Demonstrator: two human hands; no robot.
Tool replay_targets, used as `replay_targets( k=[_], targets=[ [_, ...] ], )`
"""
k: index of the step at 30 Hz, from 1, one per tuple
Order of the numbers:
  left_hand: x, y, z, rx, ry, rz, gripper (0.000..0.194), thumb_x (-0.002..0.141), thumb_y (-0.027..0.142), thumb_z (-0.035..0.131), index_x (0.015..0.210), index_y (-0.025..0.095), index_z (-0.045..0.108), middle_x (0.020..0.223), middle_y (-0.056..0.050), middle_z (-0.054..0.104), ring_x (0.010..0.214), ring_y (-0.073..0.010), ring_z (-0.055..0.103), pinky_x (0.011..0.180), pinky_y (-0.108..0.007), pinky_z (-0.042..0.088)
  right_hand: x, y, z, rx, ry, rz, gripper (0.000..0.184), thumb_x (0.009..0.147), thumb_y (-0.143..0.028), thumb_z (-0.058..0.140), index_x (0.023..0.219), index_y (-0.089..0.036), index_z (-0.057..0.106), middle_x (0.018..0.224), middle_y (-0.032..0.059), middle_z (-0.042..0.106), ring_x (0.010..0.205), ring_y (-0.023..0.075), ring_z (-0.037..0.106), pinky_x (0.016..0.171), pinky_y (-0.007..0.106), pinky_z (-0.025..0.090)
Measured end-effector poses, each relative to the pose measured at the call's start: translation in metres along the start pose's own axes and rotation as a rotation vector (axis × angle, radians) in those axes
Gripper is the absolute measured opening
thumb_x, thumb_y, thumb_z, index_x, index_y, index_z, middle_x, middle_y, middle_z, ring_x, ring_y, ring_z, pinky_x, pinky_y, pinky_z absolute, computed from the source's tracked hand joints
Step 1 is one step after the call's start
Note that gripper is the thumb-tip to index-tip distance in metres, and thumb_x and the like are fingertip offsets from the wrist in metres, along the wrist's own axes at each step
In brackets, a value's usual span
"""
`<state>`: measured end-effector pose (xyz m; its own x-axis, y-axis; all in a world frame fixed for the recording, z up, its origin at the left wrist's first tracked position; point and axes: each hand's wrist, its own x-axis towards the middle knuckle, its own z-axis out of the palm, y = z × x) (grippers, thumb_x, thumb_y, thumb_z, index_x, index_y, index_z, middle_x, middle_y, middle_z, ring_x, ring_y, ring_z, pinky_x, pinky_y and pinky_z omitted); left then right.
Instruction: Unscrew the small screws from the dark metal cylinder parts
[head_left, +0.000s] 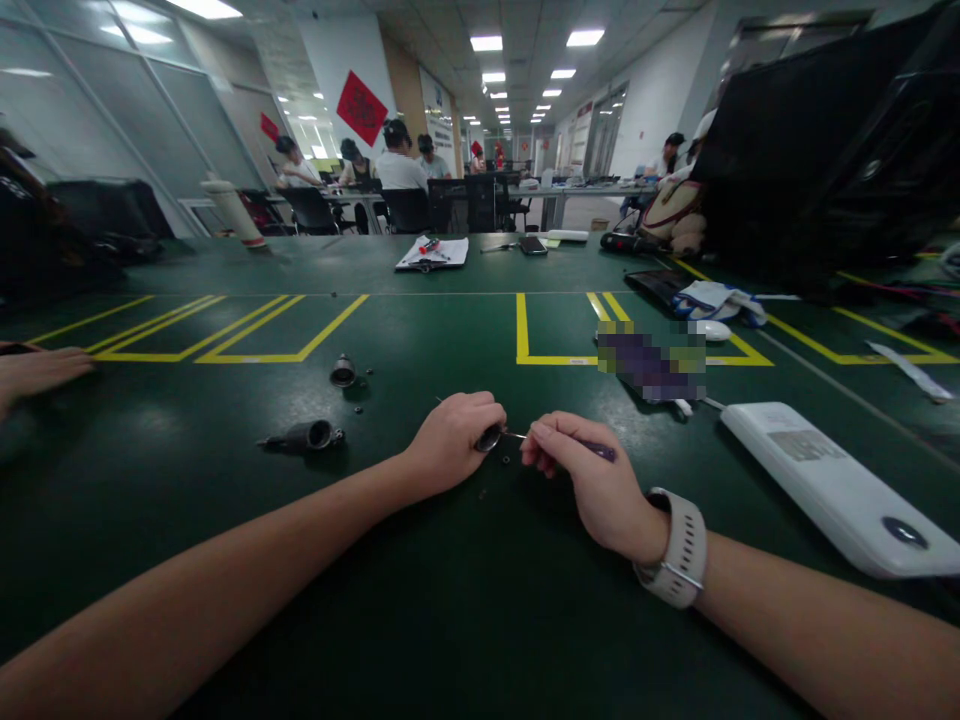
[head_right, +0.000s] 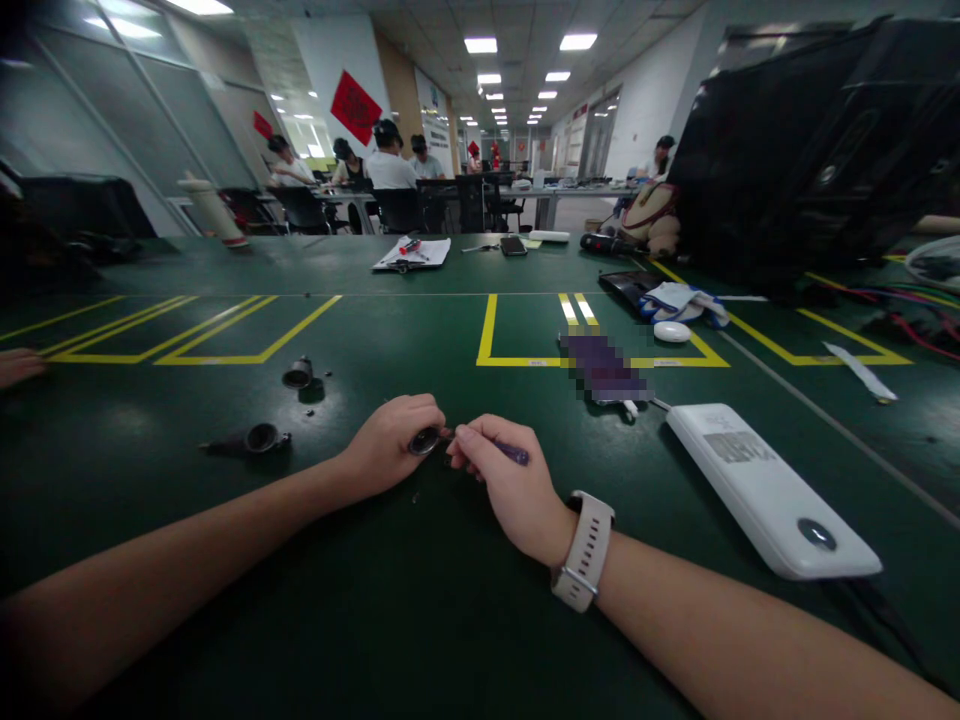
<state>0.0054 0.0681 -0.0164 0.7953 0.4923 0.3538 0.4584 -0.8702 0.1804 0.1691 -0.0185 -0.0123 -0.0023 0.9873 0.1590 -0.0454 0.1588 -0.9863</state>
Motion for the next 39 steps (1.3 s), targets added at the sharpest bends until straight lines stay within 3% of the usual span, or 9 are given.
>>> replay_targets(
  k=[4,8,14,17,24,27,32,36,39],
  targets=[
    [-0.001,-0.002,0.001,-0.086,0.021,0.002,0.009,0.078,0.010,0.047,0.071,0.016,0.051,0.070,-0.001,0.053,0.065,-0.0131,0.049,0.059,-0.025,0.036,0.005,0.002,0.000,0.260,0.025,0.141,0.023,0.079,-0.026,0.054,0.060,-0.017,0.062,0.060,0.0006,0.057,0.056,0.0119,0.047,0.053,0.026,0.035],
    [-0.001,-0.004,0.002,-0.144,0.042,0.005,0.010,0.079,0.014,0.049,0.070,0.016,0.049,0.069,-0.001,0.052,0.065,-0.0122,0.049,0.059,-0.024,0.036,0.005,0.003,0.001,0.332,0.002,0.166,0.022,0.078,-0.026,0.054,0.060,-0.016,0.061,0.059,0.0008,0.057,0.055,0.0115,0.046,0.051,0.025,0.033],
    [0.001,-0.002,0.001,-0.048,0.017,-0.005,0.009,0.079,0.012,0.047,0.070,0.015,0.050,0.069,-0.001,0.051,0.063,-0.0129,0.047,0.057,-0.025,0.035,-0.002,0.000,0.000,-0.002,0.011,-0.038,0.023,0.084,-0.029,0.051,0.068,-0.019,0.063,0.067,0.0000,0.058,0.062,0.0127,0.050,0.057,0.026,0.037],
    [0.001,0.000,0.000,0.024,-0.008,0.002,0.009,0.077,0.010,0.046,0.072,0.015,0.052,0.071,-0.002,0.053,0.065,-0.0143,0.048,0.058,-0.026,0.034,-0.003,-0.002,0.001,-0.110,-0.024,-0.063,0.023,0.085,-0.029,0.050,0.069,-0.019,0.063,0.068,0.0000,0.057,0.065,0.0131,0.051,0.060,0.027,0.038],
    [-0.002,0.000,0.000,0.016,0.005,0.023,0.011,0.078,0.008,0.046,0.071,0.015,0.051,0.070,-0.001,0.052,0.064,-0.0135,0.047,0.059,-0.026,0.034,0.006,0.002,0.000,0.292,0.007,0.161,0.023,0.080,-0.025,0.052,0.061,-0.016,0.061,0.061,0.0005,0.057,0.055,0.0109,0.047,0.052,0.025,0.034],
    [-0.002,-0.001,0.001,-0.043,0.015,0.047,0.011,0.078,0.008,0.046,0.071,0.015,0.051,0.069,-0.001,0.052,0.063,-0.0127,0.047,0.060,-0.025,0.035,0.008,0.004,0.000,0.350,-0.022,0.195,0.024,0.079,-0.023,0.051,0.059,-0.015,0.061,0.059,0.0010,0.056,0.053,0.0103,0.046,0.050,0.024,0.033],
    [0.000,-0.002,0.002,-0.072,0.023,0.005,0.010,0.077,0.008,0.047,0.071,0.015,0.051,0.070,-0.001,0.052,0.064,-0.0126,0.048,0.060,-0.025,0.035,0.005,0.003,0.000,0.303,0.025,0.133,0.023,0.080,-0.025,0.052,0.061,-0.016,0.059,0.059,0.0004,0.056,0.053,0.0103,0.046,0.050,0.024,0.033],
    [0.000,0.000,0.001,0.002,0.004,0.010,0.009,0.076,0.009,0.047,0.072,0.015,0.051,0.069,-0.001,0.051,0.064,-0.0134,0.047,0.059,-0.025,0.034,0.000,0.002,0.000,0.063,0.017,-0.009,0.023,0.083,-0.028,0.051,0.066,-0.017,0.062,0.065,0.0004,0.058,0.060,0.0119,0.050,0.056,0.025,0.038],
    [0.000,0.001,0.001,0.038,-0.017,0.017,0.008,0.076,0.009,0.047,0.072,0.015,0.052,0.070,-0.001,0.052,0.065,-0.0141,0.048,0.059,-0.026,0.034,-0.001,0.003,0.000,-0.046,-0.001,-0.026,0.023,0.084,-0.029,0.051,0.067,-0.017,0.062,0.066,0.0001,0.058,0.062,0.0121,0.050,0.057,0.026,0.038]
  ],
)
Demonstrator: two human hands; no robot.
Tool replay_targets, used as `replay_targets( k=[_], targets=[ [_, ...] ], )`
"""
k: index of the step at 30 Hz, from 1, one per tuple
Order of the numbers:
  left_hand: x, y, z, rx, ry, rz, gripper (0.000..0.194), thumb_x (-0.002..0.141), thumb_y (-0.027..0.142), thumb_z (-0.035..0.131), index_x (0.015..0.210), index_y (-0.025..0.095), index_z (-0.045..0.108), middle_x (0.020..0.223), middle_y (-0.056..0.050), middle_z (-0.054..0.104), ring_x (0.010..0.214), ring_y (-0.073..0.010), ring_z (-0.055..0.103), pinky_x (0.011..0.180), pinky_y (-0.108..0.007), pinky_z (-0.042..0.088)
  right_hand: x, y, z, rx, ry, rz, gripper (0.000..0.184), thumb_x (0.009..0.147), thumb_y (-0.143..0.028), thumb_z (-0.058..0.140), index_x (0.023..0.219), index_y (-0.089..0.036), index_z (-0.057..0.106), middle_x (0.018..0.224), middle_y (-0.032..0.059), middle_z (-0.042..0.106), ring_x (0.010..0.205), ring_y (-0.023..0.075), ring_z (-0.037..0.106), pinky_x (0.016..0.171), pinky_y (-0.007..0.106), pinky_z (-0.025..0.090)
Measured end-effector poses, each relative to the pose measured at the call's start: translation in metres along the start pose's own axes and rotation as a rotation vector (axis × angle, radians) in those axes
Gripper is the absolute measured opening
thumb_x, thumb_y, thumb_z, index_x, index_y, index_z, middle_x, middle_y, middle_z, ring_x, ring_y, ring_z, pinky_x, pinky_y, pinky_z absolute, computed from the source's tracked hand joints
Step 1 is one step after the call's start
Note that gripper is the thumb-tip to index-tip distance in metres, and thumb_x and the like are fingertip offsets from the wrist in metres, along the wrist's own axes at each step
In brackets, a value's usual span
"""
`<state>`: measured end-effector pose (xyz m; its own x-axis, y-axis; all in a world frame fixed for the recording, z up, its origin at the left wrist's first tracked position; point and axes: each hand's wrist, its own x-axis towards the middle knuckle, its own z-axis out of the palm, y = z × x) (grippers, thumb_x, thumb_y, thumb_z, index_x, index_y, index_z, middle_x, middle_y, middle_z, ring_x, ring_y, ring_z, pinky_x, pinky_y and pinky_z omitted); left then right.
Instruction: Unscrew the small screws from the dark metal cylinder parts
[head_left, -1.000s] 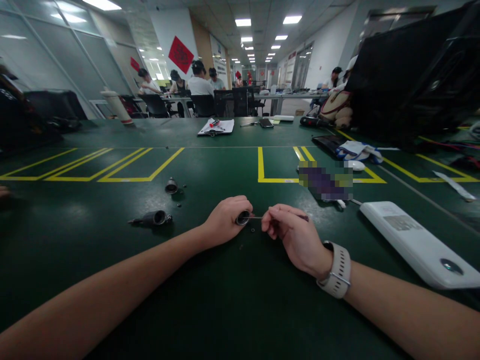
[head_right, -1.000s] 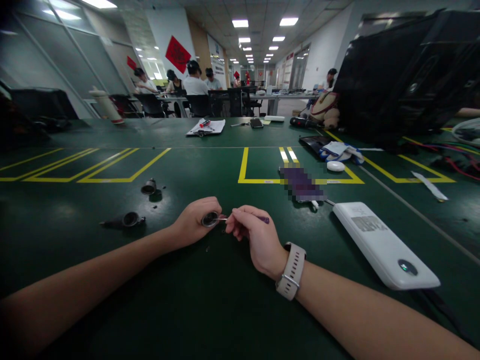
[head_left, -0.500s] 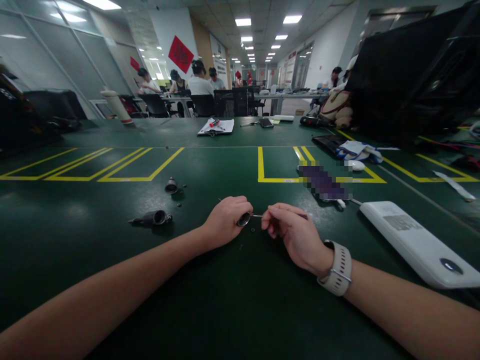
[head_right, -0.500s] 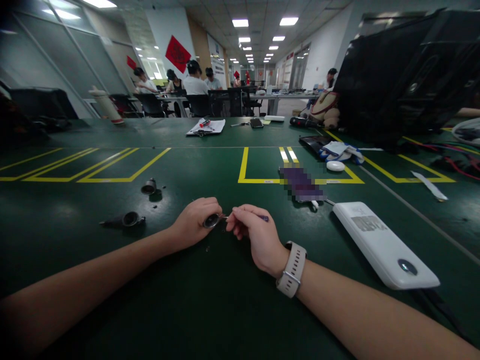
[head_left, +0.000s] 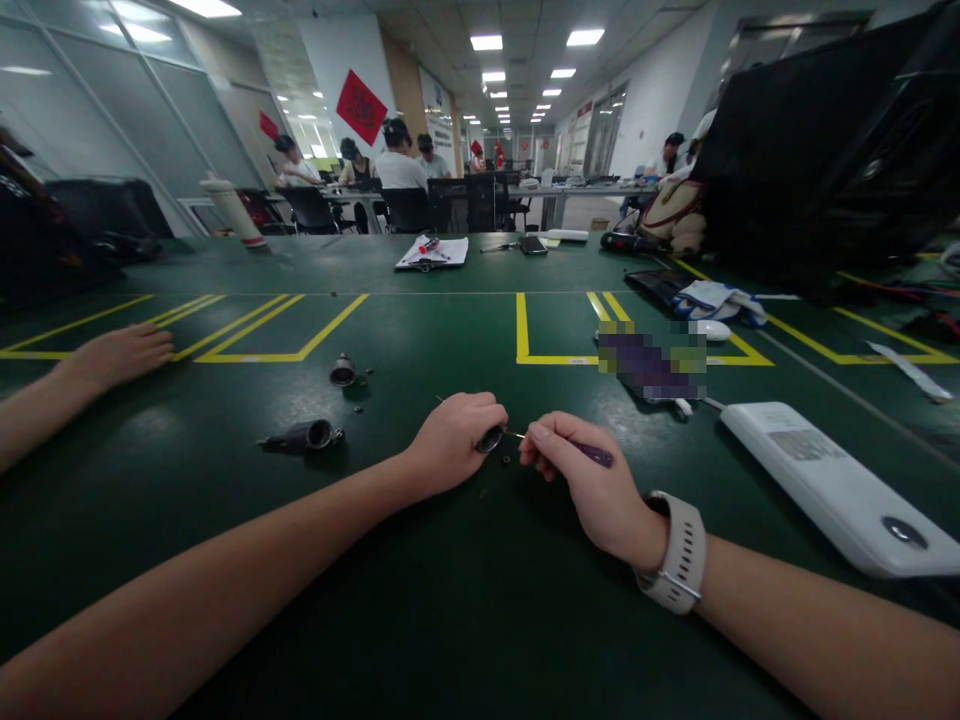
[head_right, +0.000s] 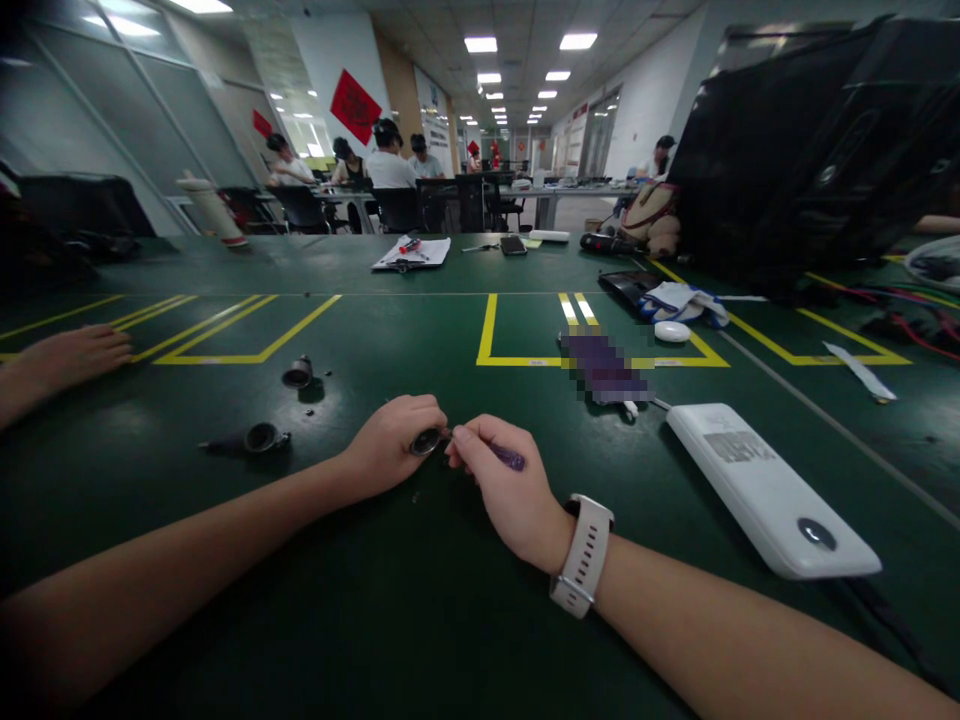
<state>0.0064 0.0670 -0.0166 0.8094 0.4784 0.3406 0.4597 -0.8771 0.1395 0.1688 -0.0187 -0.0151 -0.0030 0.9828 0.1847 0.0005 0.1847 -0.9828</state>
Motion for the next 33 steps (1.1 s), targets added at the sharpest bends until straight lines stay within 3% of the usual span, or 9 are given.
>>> replay_targets(
  k=[7,12,33],
  targets=[
    [-0.0007,-0.0009,-0.0003,-0.048,0.001,0.008,0.010,0.076,0.007,0.046,0.073,0.015,0.051,0.070,-0.001,0.051,0.065,-0.0132,0.048,0.060,-0.025,0.035,0.0070,0.0005,-0.0012,0.316,0.024,0.204,0.022,0.078,-0.027,0.054,0.061,-0.016,0.060,0.060,0.0001,0.058,0.054,0.0107,0.047,0.051,0.025,0.033],
    [-0.0004,-0.0028,0.0007,-0.124,0.016,0.024,0.010,0.077,0.008,0.046,0.071,0.015,0.050,0.070,0.000,0.050,0.064,-0.0123,0.047,0.060,-0.024,0.036,0.0088,0.0014,-0.0030,0.418,0.012,0.245,0.022,0.077,-0.026,0.054,0.059,-0.015,0.060,0.059,0.0004,0.057,0.053,0.0105,0.046,0.051,0.025,0.033],
    [0.0004,-0.0031,0.0018,-0.076,0.016,-0.024,0.010,0.081,0.014,0.050,0.071,0.015,0.051,0.068,0.000,0.050,0.063,-0.0120,0.047,0.058,-0.024,0.035,0.0065,0.0033,-0.0009,0.270,0.102,0.163,0.026,0.075,-0.025,0.052,0.051,-0.016,0.054,0.046,-0.0028,0.049,0.044,0.0084,0.041,0.044,0.022,0.027]
  ],
)
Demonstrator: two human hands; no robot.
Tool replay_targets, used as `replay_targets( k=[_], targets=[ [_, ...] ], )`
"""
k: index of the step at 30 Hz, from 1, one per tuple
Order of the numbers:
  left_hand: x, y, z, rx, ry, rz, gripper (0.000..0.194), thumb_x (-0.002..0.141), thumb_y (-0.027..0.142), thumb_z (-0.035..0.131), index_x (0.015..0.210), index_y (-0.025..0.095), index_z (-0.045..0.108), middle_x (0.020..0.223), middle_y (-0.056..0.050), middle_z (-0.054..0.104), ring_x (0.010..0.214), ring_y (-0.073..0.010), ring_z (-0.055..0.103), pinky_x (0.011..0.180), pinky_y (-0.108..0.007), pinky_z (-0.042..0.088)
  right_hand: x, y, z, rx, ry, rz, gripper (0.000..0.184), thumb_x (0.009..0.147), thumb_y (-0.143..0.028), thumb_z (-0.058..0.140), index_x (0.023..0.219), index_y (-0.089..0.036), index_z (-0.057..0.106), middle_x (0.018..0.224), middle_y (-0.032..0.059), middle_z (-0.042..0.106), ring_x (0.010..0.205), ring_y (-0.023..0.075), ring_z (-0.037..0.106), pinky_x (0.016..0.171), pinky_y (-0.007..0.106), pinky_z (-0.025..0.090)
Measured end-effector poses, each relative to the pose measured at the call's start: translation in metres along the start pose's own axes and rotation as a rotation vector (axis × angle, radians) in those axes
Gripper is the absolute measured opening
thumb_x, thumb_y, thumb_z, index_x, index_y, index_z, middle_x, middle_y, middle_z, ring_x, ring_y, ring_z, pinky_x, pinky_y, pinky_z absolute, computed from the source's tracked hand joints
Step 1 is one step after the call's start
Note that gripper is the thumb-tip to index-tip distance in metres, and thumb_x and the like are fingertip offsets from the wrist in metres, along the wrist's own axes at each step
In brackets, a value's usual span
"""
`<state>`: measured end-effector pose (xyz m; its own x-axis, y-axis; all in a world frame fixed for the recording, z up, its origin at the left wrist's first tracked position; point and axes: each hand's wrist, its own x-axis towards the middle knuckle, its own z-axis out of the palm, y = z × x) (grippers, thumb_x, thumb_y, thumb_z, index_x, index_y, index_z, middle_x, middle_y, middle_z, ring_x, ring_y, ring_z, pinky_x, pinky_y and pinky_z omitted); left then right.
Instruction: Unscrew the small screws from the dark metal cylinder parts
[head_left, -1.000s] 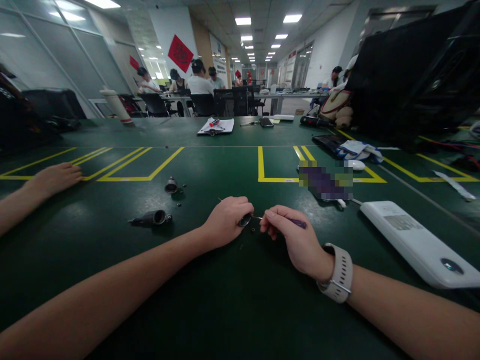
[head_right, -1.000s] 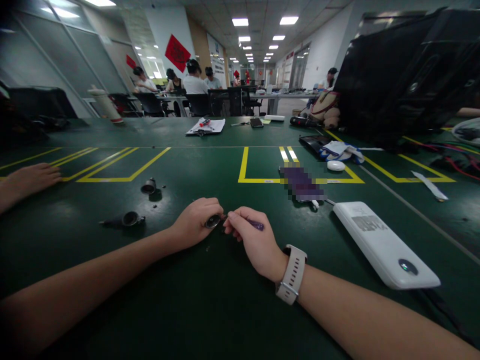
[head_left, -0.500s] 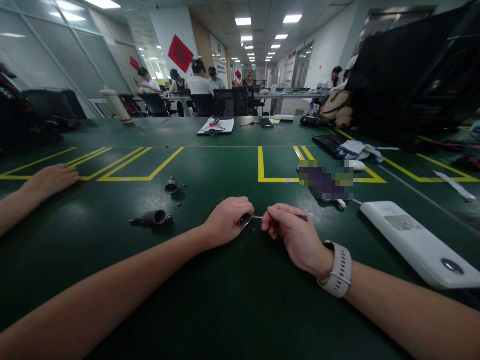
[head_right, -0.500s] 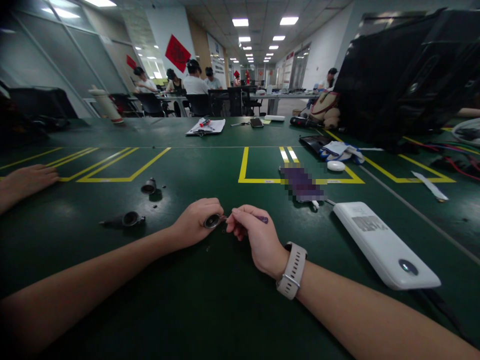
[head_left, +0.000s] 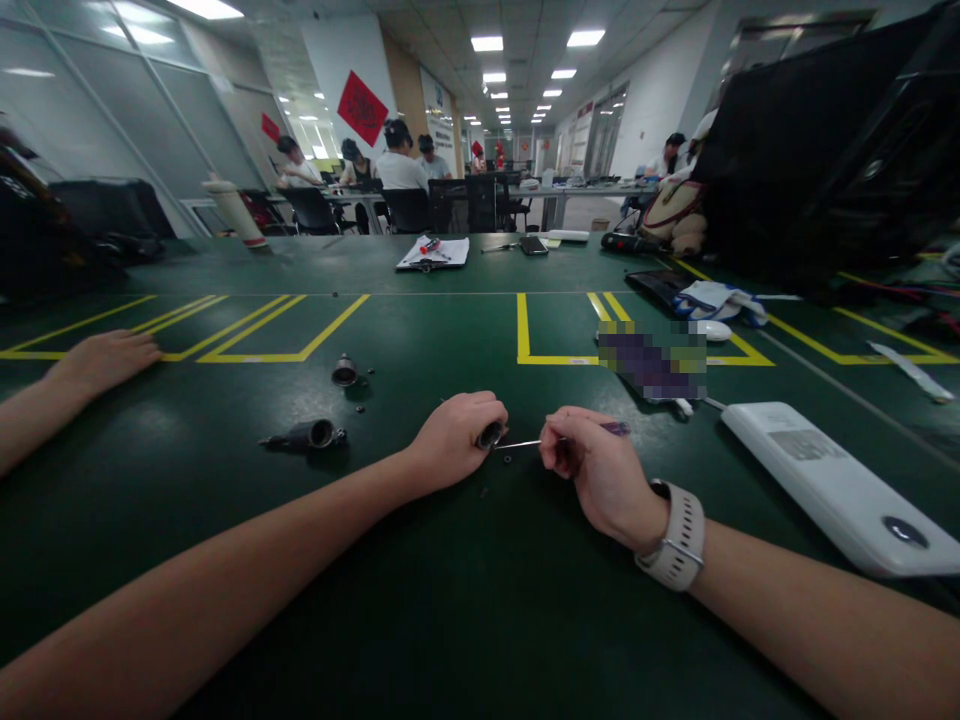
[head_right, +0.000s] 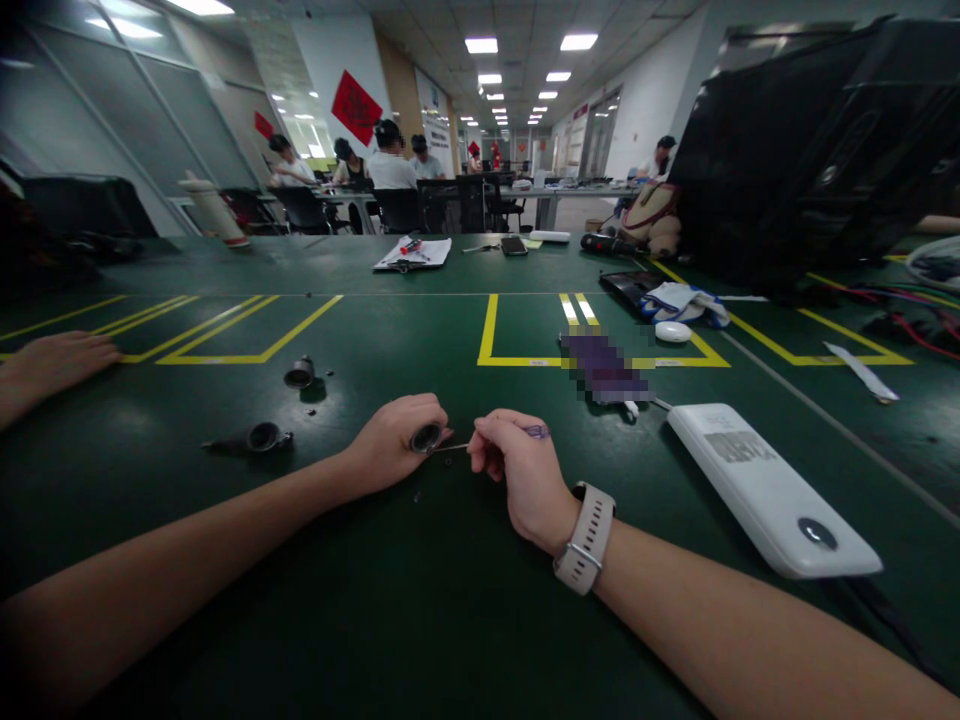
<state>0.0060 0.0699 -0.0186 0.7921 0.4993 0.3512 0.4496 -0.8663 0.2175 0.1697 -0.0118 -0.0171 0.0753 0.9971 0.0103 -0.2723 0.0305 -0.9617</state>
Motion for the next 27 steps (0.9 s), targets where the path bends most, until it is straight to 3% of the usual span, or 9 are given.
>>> replay_targets(
  k=[17,27],
  targets=[
    [-0.0012,0.0007,-0.0008,-0.089,0.099,-0.018,0.010,0.080,0.017,0.049,0.070,0.016,0.048,0.067,0.001,0.050,0.061,-0.0108,0.047,0.055,-0.023,0.036,0.0005,-0.0013,0.0012,-0.225,-0.002,0.021,0.027,0.078,-0.028,0.052,0.053,-0.018,0.056,0.048,-0.0024,0.051,0.047,0.0103,0.044,0.047,0.025,0.029],
    [-0.0008,0.0020,-0.0006,-0.109,0.038,0.001,0.008,0.079,0.014,0.049,0.072,0.016,0.049,0.068,0.001,0.050,0.060,-0.0103,0.047,0.055,-0.022,0.036,-0.0015,0.0028,-0.0027,-0.174,0.009,-0.075,0.028,0.079,-0.029,0.053,0.054,-0.018,0.056,0.047,-0.0038,0.050,0.046,0.0097,0.042,0.046,0.025,0.027]
  ],
)
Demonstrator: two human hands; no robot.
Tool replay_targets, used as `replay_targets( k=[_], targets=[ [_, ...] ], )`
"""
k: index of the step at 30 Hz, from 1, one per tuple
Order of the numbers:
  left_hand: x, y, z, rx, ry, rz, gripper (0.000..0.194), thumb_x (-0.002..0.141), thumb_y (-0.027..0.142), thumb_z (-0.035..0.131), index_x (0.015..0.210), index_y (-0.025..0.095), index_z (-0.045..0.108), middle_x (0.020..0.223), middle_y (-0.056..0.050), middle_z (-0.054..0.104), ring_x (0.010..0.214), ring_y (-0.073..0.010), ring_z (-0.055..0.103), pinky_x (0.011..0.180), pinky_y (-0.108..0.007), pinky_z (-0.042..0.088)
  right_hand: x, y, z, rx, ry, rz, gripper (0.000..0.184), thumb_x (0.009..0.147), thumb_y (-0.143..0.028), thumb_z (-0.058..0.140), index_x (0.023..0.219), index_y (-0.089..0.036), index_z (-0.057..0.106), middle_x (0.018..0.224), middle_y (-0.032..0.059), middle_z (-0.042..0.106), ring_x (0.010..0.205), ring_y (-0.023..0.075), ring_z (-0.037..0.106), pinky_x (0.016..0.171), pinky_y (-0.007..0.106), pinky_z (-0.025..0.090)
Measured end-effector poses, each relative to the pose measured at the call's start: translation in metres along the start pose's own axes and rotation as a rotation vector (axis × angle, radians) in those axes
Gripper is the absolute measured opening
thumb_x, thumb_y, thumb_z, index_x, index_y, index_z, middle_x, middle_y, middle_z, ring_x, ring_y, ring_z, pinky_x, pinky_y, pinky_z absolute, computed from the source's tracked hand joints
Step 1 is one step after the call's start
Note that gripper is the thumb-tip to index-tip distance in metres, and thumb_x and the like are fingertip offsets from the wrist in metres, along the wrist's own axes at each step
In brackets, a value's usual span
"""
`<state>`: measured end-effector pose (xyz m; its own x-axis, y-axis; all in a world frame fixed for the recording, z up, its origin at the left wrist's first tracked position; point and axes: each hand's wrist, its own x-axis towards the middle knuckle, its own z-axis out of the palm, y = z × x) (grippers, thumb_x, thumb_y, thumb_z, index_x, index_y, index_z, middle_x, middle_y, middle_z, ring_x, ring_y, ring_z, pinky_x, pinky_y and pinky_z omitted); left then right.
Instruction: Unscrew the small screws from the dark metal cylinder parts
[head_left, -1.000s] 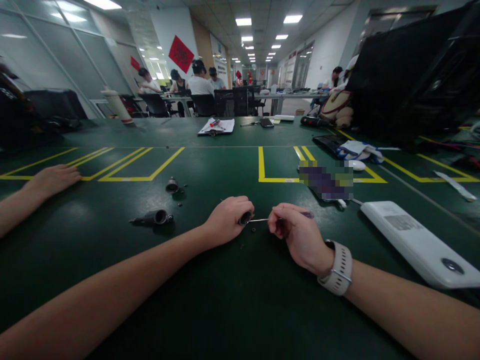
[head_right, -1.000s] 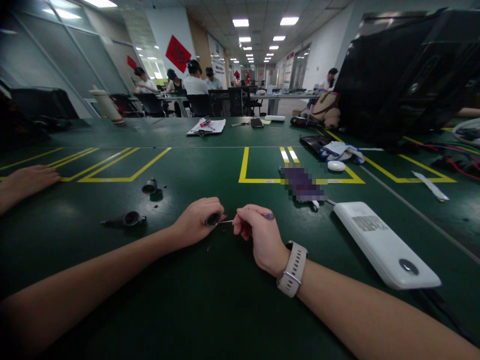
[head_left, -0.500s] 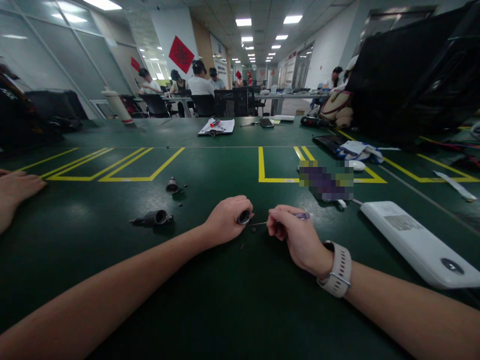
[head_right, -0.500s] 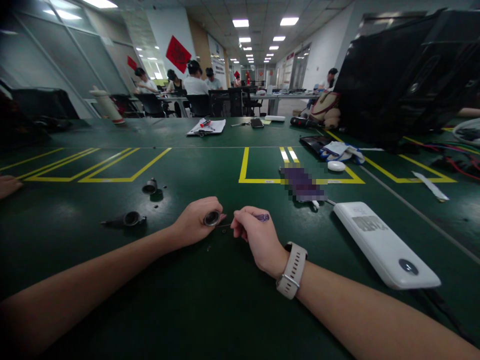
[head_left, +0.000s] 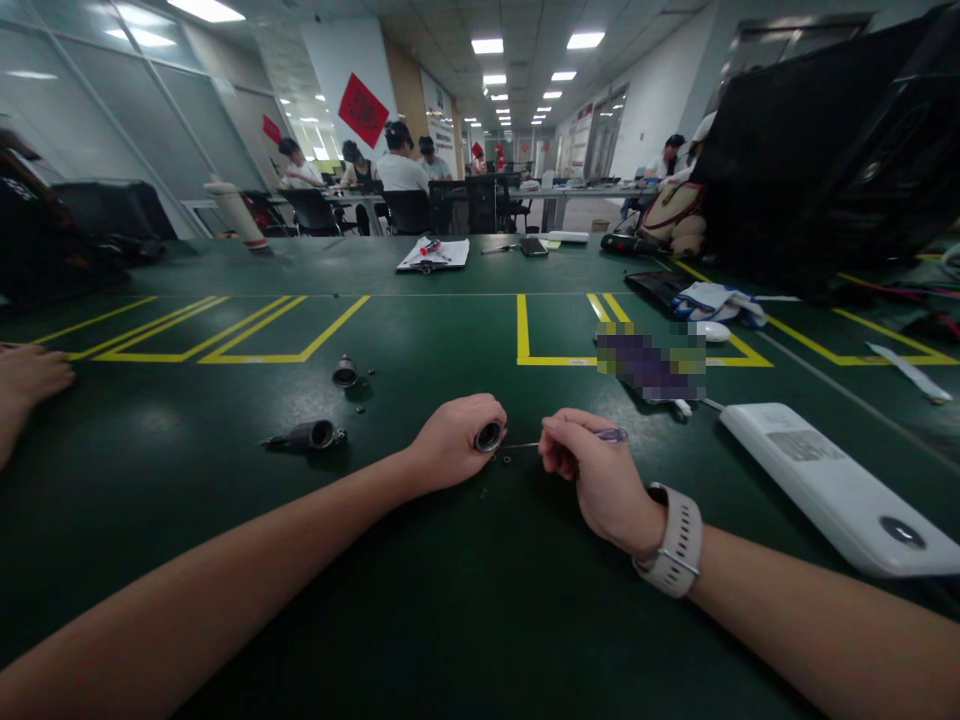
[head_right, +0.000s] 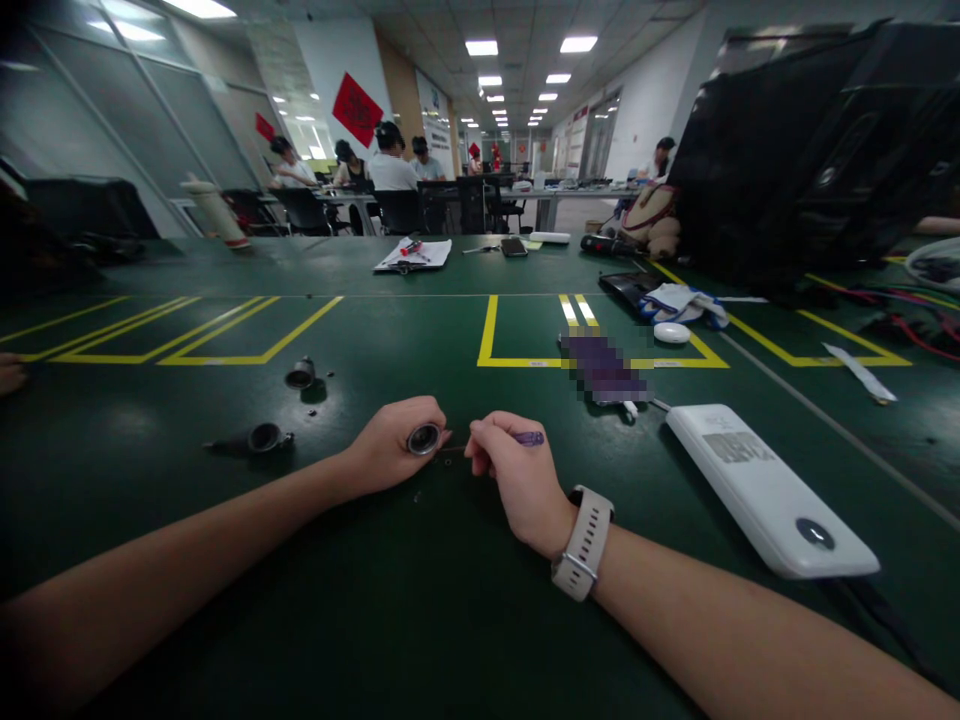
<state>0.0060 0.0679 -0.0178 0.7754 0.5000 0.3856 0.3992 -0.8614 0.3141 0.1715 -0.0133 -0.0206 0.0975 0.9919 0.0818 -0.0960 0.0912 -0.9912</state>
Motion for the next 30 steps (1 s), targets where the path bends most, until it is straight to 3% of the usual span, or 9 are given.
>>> replay_targets(
  k=[3,6,9,12,16,19,22,27,30],
  targets=[
    [0.000,0.001,0.000,0.007,0.024,-0.048,0.010,0.080,0.018,0.051,0.071,0.016,0.048,0.067,0.001,0.050,0.061,-0.0107,0.047,0.056,-0.023,0.037,-0.002,-0.002,0.000,0.064,-0.083,0.008,0.028,0.080,-0.029,0.053,0.054,-0.018,0.055,0.045,-0.0041,0.048,0.045,0.0094,0.040,0.045,0.024,0.026],
    [0.001,-0.001,-0.001,0.042,0.145,-0.155,0.015,0.080,0.026,0.055,0.070,0.016,0.048,0.070,0.001,0.050,0.064,-0.0121,0.048,0.057,-0.024,0.038,-0.005,-0.004,0.001,0.066,-0.191,0.010,0.027,0.081,-0.030,0.052,0.057,-0.018,0.056,0.049,-0.0035,0.050,0.047,0.0097,0.042,0.047,0.024,0.029],
    [0.001,-0.003,-0.003,0.123,0.300,-0.236,0.020,0.080,0.033,0.057,0.071,0.017,0.049,0.073,-0.001,0.051,0.070,-0.0146,0.049,0.063,-0.028,0.040,-0.007,-0.005,0.001,-0.010,-0.158,-0.075,0.022,0.082,-0.032,0.054,0.064,-0.019,0.058,0.060,-0.0021,0.054,0.056,0.0113,0.047,0.053,0.025,0.035],
    [0.003,-0.005,-0.007,0.211,0.382,-0.263,0.025,0.078,0.040,0.058,0.072,0.017,0.051,0.077,-0.002,0.051,0.075,-0.0167,0.049,0.068,-0.030,0.041,-0.006,-0.007,0.002,-0.192,-0.128,-0.135,0.014,0.083,-0.031,0.054,0.078,-0.020,0.060,0.075,0.0006,0.059,0.068,0.0144,0.053,0.062,0.028,0.041],
    [0.005,-0.003,-0.017,0.259,0.395,-0.290,0.032,0.076,0.048,0.058,0.075,0.016,0.053,0.081,-0.003,0.050,0.076,-0.0170,0.050,0.068,-0.030,0.041,-0.007,-0.008,0.006,-0.461,-0.307,-0.205,0.015,0.087,-0.026,0.048,0.097,-0.021,0.058,0.099,0.0058,0.061,0.093,0.0192,0.056,0.083,0.037,0.043],
    [0.003,0.000,-0.026,0.251,0.340,-0.318,0.037,0.076,0.054,0.055,0.078,0.017,0.053,0.081,-0.002,0.050,0.071,-0.0155,0.050,0.062,-0.027,0.040,-0.009,-0.007,0.013,-0.607,-0.435,-0.324,0.022,0.083,-0.028,0.057,0.103,-0.021,0.055,0.110,0.0091,0.058,0.104,0.0225,0.052,0.090,0.041,0.041],
    [0.000,0.005,-0.033,0.264,0.315,-0.351,0.043,0.074,0.060,0.053,0.078,0.017,0.054,0.079,-0.002,0.052,0.068,-0.0152,0.050,0.059,-0.026,0.038,-0.008,-0.007,0.020,-0.807,-0.511,-0.469,0.025,0.079,-0.029,0.062,0.101,-0.020,0.055,0.108,0.0105,0.058,0.104,0.0250,0.051,0.087,0.042,0.042],
    [-0.002,0.013,-0.037,0.233,0.395,-0.395,0.043,0.073,0.060,0.054,0.073,0.017,0.052,0.072,-0.001,0.054,0.065,-0.0140,0.050,0.059,-0.026,0.038,0.009,-0.007,0.023,-1.096,-0.670,-0.670,0.012,0.087,-0.018,0.048,0.091,-0.016,0.059,0.095,0.0099,0.059,0.085,0.0213,0.051,0.074,0.036,0.043],
    [-0.002,0.021,-0.039,0.123,0.426,-0.436,0.041,0.072,0.057,0.057,0.070,0.017,0.052,0.067,0.000,0.055,0.063,-0.0133,0.049,0.058,-0.026,0.039,0.020,-0.006,0.017,-1.102,-0.674,-0.659,0.013,0.084,-0.010,0.048,0.089,-0.016,0.059,0.092,0.0093,0.059,0.083,0.0204,0.050,0.072,0.034,0.043]
  ],
)
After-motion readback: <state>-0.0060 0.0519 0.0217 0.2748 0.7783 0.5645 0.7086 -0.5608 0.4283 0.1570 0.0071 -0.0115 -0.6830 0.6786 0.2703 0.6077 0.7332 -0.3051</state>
